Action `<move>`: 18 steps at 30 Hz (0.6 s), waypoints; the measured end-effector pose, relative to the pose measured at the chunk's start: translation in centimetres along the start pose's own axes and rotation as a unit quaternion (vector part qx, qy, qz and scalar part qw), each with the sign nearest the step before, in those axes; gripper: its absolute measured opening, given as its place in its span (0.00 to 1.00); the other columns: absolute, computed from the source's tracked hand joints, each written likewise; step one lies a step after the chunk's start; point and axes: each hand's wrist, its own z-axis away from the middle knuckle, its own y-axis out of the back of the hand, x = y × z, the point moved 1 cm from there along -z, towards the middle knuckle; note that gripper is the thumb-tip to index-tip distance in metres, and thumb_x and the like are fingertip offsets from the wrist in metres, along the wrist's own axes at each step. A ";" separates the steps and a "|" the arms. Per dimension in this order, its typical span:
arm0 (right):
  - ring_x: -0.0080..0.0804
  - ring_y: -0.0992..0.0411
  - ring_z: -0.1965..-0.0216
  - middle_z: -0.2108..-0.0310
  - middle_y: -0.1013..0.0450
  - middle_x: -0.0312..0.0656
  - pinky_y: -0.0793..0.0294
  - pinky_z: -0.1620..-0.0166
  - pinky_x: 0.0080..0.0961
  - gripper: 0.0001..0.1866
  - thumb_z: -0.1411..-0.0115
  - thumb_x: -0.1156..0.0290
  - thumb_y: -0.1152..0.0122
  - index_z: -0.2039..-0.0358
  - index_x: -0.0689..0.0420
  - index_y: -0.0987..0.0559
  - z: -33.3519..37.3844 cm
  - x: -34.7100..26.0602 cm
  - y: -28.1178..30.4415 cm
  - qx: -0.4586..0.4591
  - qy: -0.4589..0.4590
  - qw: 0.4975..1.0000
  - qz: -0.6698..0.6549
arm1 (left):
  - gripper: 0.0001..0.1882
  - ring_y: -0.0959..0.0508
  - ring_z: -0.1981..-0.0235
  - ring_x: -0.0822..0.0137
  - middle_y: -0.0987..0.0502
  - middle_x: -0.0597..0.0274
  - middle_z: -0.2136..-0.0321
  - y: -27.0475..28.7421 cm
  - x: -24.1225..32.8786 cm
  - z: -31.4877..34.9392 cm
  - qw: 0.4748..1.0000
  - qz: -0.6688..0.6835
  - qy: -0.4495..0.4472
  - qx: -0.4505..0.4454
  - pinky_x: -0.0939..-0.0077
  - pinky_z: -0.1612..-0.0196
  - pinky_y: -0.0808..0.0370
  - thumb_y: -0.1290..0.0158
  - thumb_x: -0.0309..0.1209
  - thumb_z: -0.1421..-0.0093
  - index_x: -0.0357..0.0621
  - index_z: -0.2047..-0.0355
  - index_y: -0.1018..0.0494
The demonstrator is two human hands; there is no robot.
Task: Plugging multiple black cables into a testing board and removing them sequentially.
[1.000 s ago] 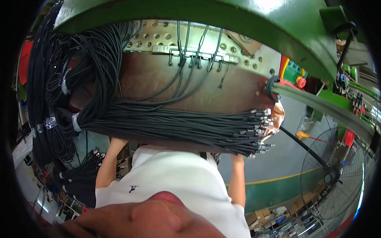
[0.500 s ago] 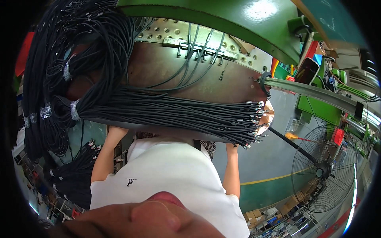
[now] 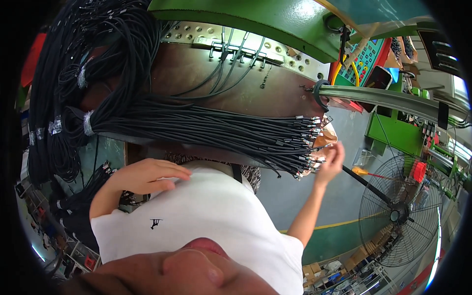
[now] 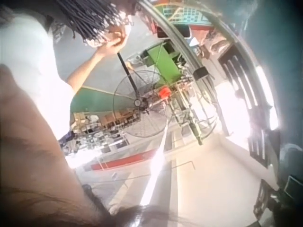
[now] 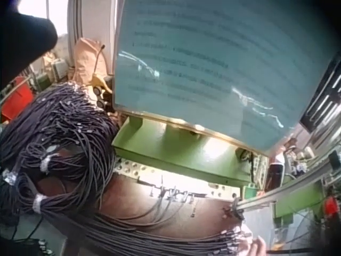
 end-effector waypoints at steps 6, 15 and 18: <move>0.42 0.30 0.55 0.58 0.27 0.44 0.31 0.51 0.35 0.24 0.48 0.67 0.35 0.51 0.57 0.26 -7.2 -18.6 -10.5 -0.185 0.487 0.840 0.148 | 0.25 0.33 0.44 0.51 0.33 0.47 0.45 -0.3 3.6 -11.3 0.946 -0.166 -0.190 0.202 0.60 0.43 0.34 0.51 0.40 0.38 0.36 0.46 0.34; 0.49 0.31 0.56 0.59 0.29 0.53 0.32 0.52 0.37 0.26 0.48 0.56 0.35 0.57 0.64 0.29 -8.4 -20.4 -16.5 -0.274 0.510 0.793 0.187 | 0.41 0.40 0.40 0.43 0.41 0.39 0.41 2.5 -0.1 -12.1 0.792 -0.474 0.033 0.383 0.58 0.39 0.40 0.47 0.51 0.46 0.26 0.44 0.40; 0.47 0.29 0.59 0.61 0.26 0.49 0.30 0.56 0.35 0.18 0.44 0.61 0.39 0.59 0.60 0.24 -9.5 -19.8 -14.5 -0.353 0.468 0.803 0.107 | 0.32 0.35 0.43 0.47 0.42 0.43 0.40 6.7 -0.3 -12.1 0.744 -0.497 0.002 0.447 0.65 0.44 0.34 0.45 0.41 0.45 0.33 0.45 0.38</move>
